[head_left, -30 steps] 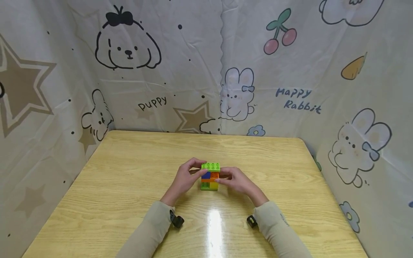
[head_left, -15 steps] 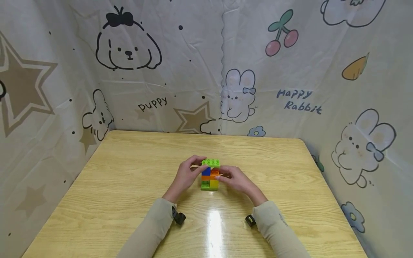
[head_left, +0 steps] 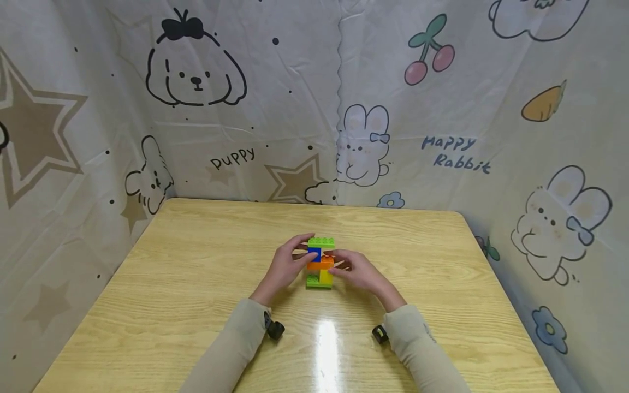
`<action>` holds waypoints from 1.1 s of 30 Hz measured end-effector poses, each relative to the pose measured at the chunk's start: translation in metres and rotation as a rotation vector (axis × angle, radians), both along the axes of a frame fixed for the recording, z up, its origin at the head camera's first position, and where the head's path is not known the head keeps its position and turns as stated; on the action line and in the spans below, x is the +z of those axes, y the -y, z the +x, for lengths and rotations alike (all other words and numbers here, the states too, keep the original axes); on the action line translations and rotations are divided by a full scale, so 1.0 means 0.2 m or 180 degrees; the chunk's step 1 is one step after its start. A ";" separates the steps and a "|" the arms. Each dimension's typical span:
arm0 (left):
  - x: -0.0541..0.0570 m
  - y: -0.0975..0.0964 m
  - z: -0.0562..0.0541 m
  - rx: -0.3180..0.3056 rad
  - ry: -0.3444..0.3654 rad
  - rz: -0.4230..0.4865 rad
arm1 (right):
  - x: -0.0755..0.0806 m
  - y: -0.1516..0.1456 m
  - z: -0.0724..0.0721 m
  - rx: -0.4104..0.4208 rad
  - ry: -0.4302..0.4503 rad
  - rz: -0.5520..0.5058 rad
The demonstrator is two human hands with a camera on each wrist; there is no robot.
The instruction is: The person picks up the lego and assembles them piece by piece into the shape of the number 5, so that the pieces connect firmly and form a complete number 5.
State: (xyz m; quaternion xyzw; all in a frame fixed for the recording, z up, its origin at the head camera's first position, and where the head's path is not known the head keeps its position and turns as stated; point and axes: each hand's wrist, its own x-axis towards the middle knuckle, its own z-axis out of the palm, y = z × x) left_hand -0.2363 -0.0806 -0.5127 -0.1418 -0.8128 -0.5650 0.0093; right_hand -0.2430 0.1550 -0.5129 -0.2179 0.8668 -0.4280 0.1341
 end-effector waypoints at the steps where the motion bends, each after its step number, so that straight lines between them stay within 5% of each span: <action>1: 0.00 0.00 0.00 0.0005 -0.0006 -0.0005 | 0.00 0.00 0.00 0.0012 0.0017 -0.0022; 20: -0.02 0.06 -0.02 -0.0435 -0.0029 -0.0120 | 0.01 0.00 0.00 0.0108 0.0026 -0.0001; 33: -0.04 0.08 -0.06 -0.0401 0.0185 -0.0288 | -0.01 0.01 0.02 0.0122 0.0205 -0.0152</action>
